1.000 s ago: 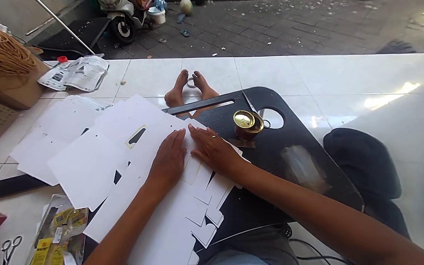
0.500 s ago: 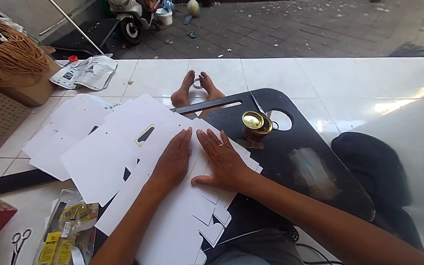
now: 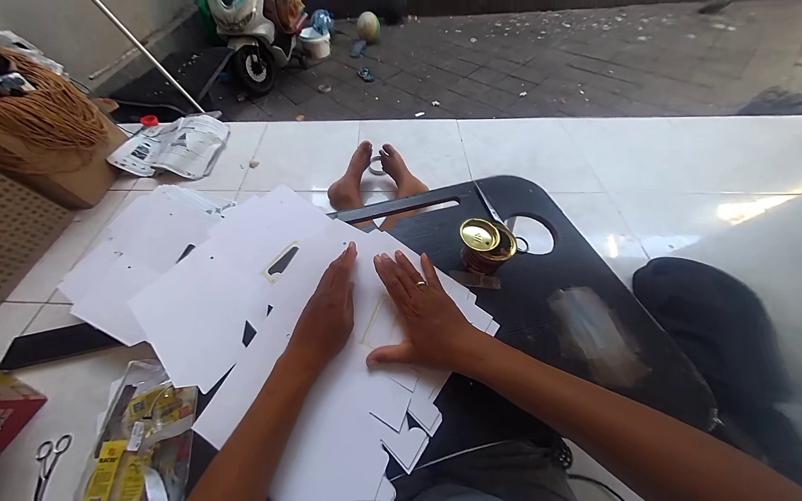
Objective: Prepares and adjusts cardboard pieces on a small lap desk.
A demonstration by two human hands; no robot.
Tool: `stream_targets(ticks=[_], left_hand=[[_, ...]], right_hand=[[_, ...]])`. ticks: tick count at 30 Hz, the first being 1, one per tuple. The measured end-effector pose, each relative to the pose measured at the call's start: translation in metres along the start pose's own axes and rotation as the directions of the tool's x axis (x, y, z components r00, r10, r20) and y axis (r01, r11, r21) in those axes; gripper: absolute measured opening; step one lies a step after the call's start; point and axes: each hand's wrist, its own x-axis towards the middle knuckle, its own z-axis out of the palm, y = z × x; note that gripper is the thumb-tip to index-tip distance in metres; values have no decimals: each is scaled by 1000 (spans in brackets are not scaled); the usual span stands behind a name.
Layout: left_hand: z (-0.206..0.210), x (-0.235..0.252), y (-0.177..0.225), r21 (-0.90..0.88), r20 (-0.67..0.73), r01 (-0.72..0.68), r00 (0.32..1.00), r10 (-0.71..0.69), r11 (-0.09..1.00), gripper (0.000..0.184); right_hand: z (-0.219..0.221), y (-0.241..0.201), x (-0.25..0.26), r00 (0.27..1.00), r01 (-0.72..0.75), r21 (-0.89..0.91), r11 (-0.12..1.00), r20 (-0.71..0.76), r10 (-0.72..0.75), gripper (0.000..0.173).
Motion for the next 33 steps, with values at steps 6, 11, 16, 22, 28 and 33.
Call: stream_targets(ticks=[6,11,16,22,28,33], left_hand=[[-66,-45,-19,266,-200,442,895,-399,857,58],[-74,-74,-16,182,-155,523,851,-501,832,39],[-77,-62,-3,78,-273,478,854,-443,875,29],[-131,-45,-14,67,-436,390,839,-324,919,30],[-227,10,-124,120,-574,438,763,-297,891,46],[-206,34,-202,181,-305,480,857,-415,859,43]], right_hand=[[6,1,3,996,-7,10,1000,-87,8,124],[7,1,2,995,-26,2,1000,-100,26,115],[10,2,0,959,21,58,998,-283,-4,101],[10,1,-5,873,156,46,987,-473,-116,87],[10,3,-6,920,108,151,983,-389,-42,83],[6,15,-5,929,280,567,774,-364,-69,73]])
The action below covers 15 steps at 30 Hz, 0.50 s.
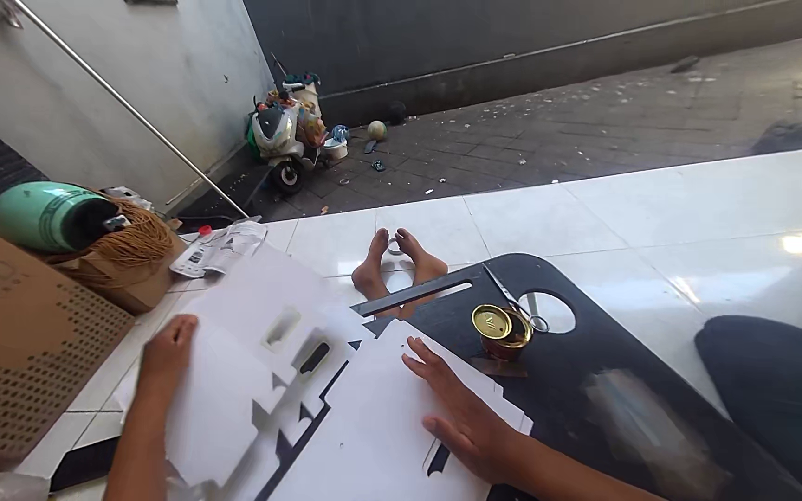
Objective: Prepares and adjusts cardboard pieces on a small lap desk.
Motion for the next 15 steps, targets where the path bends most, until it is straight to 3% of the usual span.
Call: stream_targets(ticks=[3,6,8,10,11,13,15], left_hand=[[45,-9,-11,60,104,-64,993,58,996,36],[72,-19,-7,60,-8,-182,983,183,981,35],[75,-31,35,-41,-61,-251,967,248,967,40],[74,-58,105,-280,10,-263,961,276,923,41],[75,-77,141,-465,89,-229,949,303,855,42],[80,-116,204,-786,208,-126,868,450,606,47],[83,-149,248,-944,224,11,753,619,329,57]], right_hand=[[-4,10,3,999,11,370,929,-53,10,78],[-10,14,7,994,-78,667,741,-3,107,82],[-18,10,13,987,-152,782,604,91,131,84],[-26,3,18,977,-214,888,407,201,77,82],[-28,-1,18,970,-238,919,313,242,26,80],[-29,-13,18,954,-276,943,184,292,-69,77],[-28,-25,15,937,-311,945,96,322,-133,79]])
